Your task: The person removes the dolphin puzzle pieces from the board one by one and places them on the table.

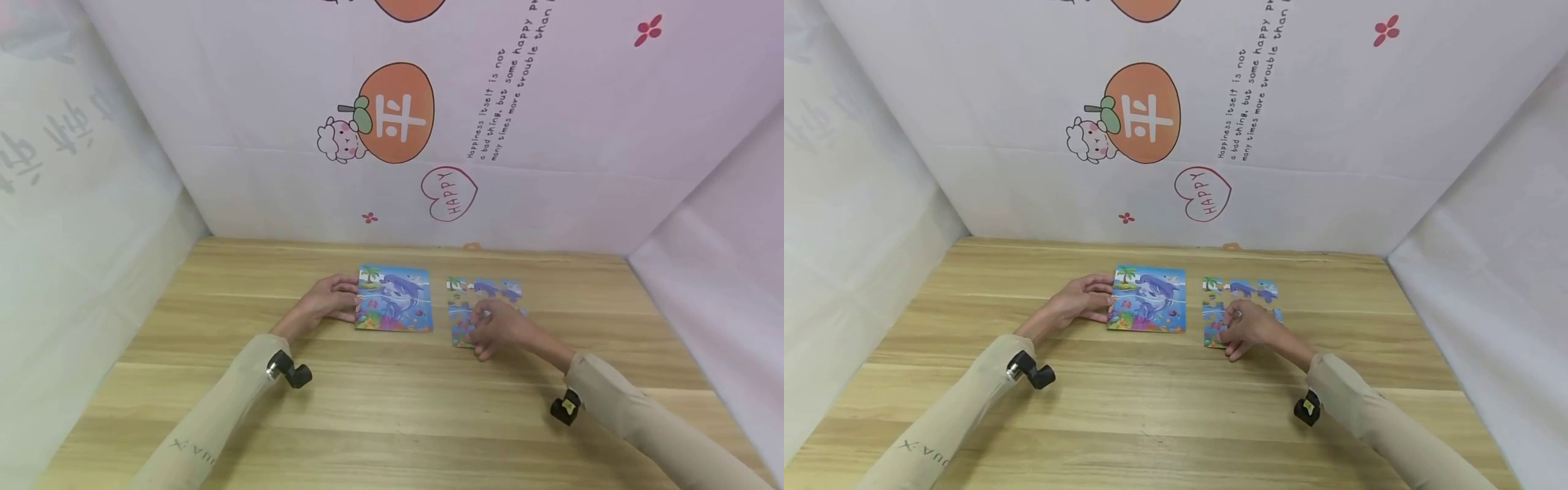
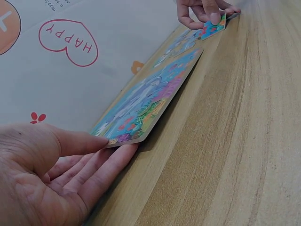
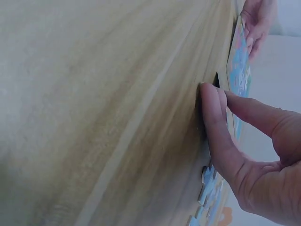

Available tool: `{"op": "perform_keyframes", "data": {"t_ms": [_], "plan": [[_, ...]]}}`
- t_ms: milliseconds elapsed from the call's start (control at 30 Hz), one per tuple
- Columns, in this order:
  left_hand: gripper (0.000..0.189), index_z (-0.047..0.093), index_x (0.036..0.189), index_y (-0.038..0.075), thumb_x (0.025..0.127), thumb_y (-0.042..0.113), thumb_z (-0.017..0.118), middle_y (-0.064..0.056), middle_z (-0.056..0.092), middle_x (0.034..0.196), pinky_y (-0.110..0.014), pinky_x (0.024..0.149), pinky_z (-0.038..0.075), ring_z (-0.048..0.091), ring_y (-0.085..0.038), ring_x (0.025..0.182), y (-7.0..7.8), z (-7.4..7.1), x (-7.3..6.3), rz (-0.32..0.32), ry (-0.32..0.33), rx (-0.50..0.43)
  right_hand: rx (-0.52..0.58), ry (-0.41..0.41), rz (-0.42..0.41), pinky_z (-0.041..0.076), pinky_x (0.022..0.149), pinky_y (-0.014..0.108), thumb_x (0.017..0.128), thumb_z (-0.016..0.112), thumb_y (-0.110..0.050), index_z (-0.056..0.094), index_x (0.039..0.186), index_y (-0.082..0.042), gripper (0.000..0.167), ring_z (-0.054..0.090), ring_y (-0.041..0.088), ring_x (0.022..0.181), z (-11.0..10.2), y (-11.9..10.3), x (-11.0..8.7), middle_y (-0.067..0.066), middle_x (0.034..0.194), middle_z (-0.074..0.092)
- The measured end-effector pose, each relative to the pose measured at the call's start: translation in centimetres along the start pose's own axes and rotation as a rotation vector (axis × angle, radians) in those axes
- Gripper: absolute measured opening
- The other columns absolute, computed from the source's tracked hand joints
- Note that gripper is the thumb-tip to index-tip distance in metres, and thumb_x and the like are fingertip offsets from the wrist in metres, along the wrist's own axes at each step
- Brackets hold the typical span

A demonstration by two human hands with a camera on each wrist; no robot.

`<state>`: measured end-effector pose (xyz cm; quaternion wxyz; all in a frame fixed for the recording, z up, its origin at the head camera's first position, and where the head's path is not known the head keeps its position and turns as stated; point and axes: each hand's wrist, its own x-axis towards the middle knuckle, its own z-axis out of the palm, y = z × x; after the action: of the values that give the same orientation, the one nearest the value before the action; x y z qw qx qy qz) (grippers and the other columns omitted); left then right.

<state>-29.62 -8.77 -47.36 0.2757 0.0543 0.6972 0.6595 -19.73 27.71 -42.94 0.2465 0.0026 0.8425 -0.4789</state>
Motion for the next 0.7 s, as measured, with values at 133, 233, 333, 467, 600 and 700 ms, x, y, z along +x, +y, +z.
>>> {"op": "perform_keyframes", "data": {"t_ms": [133, 233, 333, 467, 600, 700], "plan": [[0.061, 0.042, 0.154, 0.0, 0.098, -0.005, 0.066, -0.023, 0.049, 0.145, -0.037, 0.085, 0.069, 0.068, -0.027, 0.105, -0.02, -0.07, 0.1, -0.003, 0.003, -0.003, -0.032, 0.013, -0.009, 0.07, 0.066, 0.043, 0.092, 0.074, 0.002, 0.052, 0.11, 0.008, 0.029, 0.072, 0.022, 0.063, 0.17, -0.03, -0.03, 0.019, 0.083, 0.072], [0.062, 0.042, 0.154, 0.0, 0.097, -0.005, 0.066, -0.022, 0.05, 0.144, -0.036, 0.084, 0.069, 0.068, -0.025, 0.102, 0.03, -0.08, 0.07, -0.004, 0.003, -0.004, -0.067, 0.031, -0.006, 0.07, 0.063, 0.042, 0.091, 0.076, -0.001, 0.052, 0.106, 0.006, 0.029, 0.071, 0.023, 0.062, 0.3, -0.25, -0.05, 0.018, 0.08, 0.072], [0.062, 0.042, 0.154, 0.0, 0.098, -0.005, 0.066, -0.022, 0.05, 0.145, -0.035, 0.084, 0.069, 0.068, -0.024, 0.102, 0.03, -0.09, 0.09, -0.007, 0.0, -0.006, -0.128, 0.057, -0.006, 0.069, 0.06, 0.04, 0.091, 0.078, -0.005, 0.052, 0.102, 0.003, 0.029, 0.07, 0.024, 0.061, 0.41, -0.42, -0.1, 0.017, 0.078, 0.071], [0.062, 0.041, 0.154, 0.0, 0.098, -0.005, 0.066, -0.023, 0.049, 0.146, -0.036, 0.085, 0.069, 0.069, -0.025, 0.103, 0.05, -0.07, 0.08, -0.012, -0.002, -0.013, -0.188, 0.08, -0.009, 0.069, 0.058, 0.039, 0.09, 0.081, -0.009, 0.053, 0.098, 0.001, 0.031, 0.07, 0.023, 0.06, 0.52, -0.39, -0.09, 0.015, 0.077, 0.071], [0.062, 0.041, 0.154, 0.0, 0.098, -0.005, 0.066, -0.023, 0.049, 0.146, -0.036, 0.085, 0.069, 0.069, -0.025, 0.102, 0.16, -0.03, -0.07, -0.009, -0.002, -0.014, -0.209, 0.073, -0.018, 0.069, 0.057, 0.039, 0.091, 0.081, -0.011, 0.053, 0.097, 0.0, 0.031, 0.071, 0.023, 0.061, 0.52, -0.21, 0.02, 0.015, 0.077, 0.07], [0.062, 0.041, 0.155, 0.0, 0.098, -0.004, 0.066, -0.024, 0.048, 0.147, -0.036, 0.085, 0.069, 0.068, -0.026, 0.103, 0.16, -0.01, -0.17, -0.004, -0.006, -0.01, -0.221, 0.06, -0.032, 0.069, 0.058, 0.039, 0.092, 0.081, -0.012, 0.054, 0.097, 0.0, 0.03, 0.072, 0.023, 0.062, 0.42, -0.09, 0.11, 0.014, 0.078, 0.07]]}}
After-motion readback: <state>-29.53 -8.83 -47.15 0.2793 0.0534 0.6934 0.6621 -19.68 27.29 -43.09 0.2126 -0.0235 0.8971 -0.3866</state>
